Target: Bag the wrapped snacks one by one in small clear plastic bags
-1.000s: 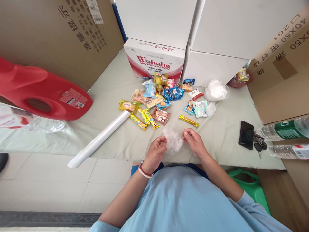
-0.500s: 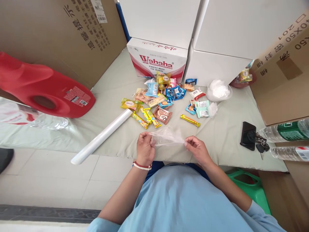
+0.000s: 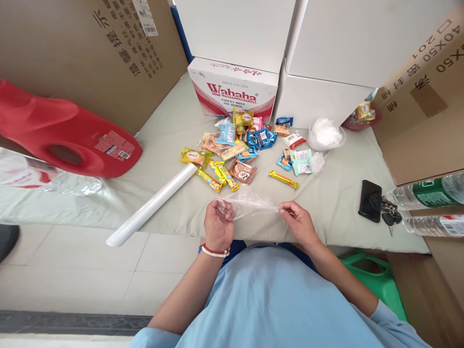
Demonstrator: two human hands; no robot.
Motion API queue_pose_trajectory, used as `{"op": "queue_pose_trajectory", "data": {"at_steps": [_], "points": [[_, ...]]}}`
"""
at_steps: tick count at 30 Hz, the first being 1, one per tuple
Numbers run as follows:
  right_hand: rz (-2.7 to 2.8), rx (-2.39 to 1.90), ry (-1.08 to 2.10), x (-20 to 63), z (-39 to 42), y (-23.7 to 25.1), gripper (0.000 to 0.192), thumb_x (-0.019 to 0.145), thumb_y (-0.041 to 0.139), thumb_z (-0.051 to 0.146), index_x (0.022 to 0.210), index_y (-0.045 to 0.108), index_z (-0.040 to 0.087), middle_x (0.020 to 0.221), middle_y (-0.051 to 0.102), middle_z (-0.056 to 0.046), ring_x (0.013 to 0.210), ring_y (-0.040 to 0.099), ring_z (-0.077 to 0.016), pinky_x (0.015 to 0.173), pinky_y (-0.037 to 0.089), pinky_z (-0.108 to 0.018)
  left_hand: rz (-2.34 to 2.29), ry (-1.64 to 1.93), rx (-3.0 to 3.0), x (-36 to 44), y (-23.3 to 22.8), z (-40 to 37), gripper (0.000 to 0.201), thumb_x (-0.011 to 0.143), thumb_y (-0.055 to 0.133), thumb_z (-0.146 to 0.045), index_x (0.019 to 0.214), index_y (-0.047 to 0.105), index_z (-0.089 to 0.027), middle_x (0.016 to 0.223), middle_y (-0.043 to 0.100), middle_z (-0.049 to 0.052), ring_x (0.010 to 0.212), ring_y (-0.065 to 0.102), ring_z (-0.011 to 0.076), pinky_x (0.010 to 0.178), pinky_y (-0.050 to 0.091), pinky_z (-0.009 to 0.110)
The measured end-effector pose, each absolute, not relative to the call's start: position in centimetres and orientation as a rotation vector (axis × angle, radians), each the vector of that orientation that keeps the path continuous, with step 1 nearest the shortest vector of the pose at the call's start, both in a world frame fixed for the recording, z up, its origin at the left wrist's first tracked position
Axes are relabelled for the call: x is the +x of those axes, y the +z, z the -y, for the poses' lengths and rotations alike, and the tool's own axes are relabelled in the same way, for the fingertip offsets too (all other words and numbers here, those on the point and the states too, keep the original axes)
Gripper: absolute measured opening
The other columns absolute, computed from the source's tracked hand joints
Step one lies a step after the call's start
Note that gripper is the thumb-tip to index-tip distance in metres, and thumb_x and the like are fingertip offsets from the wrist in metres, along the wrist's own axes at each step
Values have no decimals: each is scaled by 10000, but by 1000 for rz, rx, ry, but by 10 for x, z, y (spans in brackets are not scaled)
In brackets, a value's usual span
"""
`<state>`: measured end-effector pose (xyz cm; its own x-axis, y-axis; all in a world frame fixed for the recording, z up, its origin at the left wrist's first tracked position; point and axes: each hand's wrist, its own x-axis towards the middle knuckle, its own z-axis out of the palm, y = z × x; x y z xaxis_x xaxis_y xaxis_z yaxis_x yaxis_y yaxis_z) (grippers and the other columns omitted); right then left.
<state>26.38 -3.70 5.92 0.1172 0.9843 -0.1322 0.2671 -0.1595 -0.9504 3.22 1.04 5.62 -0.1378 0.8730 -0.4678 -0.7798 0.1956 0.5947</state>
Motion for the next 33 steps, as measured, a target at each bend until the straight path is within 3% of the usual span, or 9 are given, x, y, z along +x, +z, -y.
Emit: {"op": "queue_pose_trajectory", "data": {"at_steps": [7,11,14,16,19,21,23,30,33], "points": [[1144,-1528,1178,256,35,54,288,872,685,480,1013,708,230,834,648,-26,716,572,-170,647,483,-294,-1029,1330,131,15,37,-7,171,709,637,-314,703,509,-200,723,526,-14,541,428,87,526,377,236],[1258,-1504,1117,261,37,55,247,912,655,474,944,735,242,862,642,-39,747,576,-185,667,478,-307,-1594,1383,816,5,40,5,385,639,639,-172,1020,632,-231,1095,628,50,944,598,197,835,495,343],[1432,-1436,1047,266,36,61,227,955,622,446,962,745,255,887,640,-46,784,590,-193,712,486,-319,-1768,1278,1543,2,59,2,614,716,633,-163,1324,574,-235,1382,570,118,1377,442,315,1175,304,503],[1541,-1387,1031,268,35,66,222,981,598,428,990,747,263,907,642,-52,794,600,-195,730,494,-327,-1687,1164,1871,5,71,-10,615,762,655,-200,1370,563,-230,1426,562,137,1473,338,363,1233,147,572],[1633,-1361,1019,271,35,73,224,1000,577,417,1022,744,268,941,648,-60,808,614,-198,740,504,-334,-1419,929,2054,15,75,-32,437,721,776,-280,1150,697,-251,1235,680,116,1326,498,389,1198,192,587],[1631,-1377,992,274,36,76,214,999,582,409,1052,736,269,941,646,-55,808,609,-195,748,504,-335,-1256,828,1963,22,70,-41,206,718,800,-312,898,731,-241,950,716,82,994,636,312,1056,384,506],[1574,-1414,960,278,40,76,210,986,602,406,1086,723,267,927,640,-46,810,599,-191,760,501,-332,-1216,878,1730,25,62,-44,148,771,773,-357,781,703,-228,720,645,33,690,574,207,803,462,377],[1154,-1642,1103,308,55,52,380,876,678,552,1082,692,233,857,616,-33,717,557,-180,647,511,-318,-1293,1455,724,6,45,-36,354,779,797,-490,857,560,-239,545,441,-102,470,371,91,535,373,230],[1300,-1661,955,311,54,52,486,808,754,548,1177,675,242,1066,633,-84,909,602,-228,792,553,-381,-1416,1451,662,4,38,-30,333,802,774,-463,844,529,-242,535,437,-109,448,362,86,475,337,214]]}}
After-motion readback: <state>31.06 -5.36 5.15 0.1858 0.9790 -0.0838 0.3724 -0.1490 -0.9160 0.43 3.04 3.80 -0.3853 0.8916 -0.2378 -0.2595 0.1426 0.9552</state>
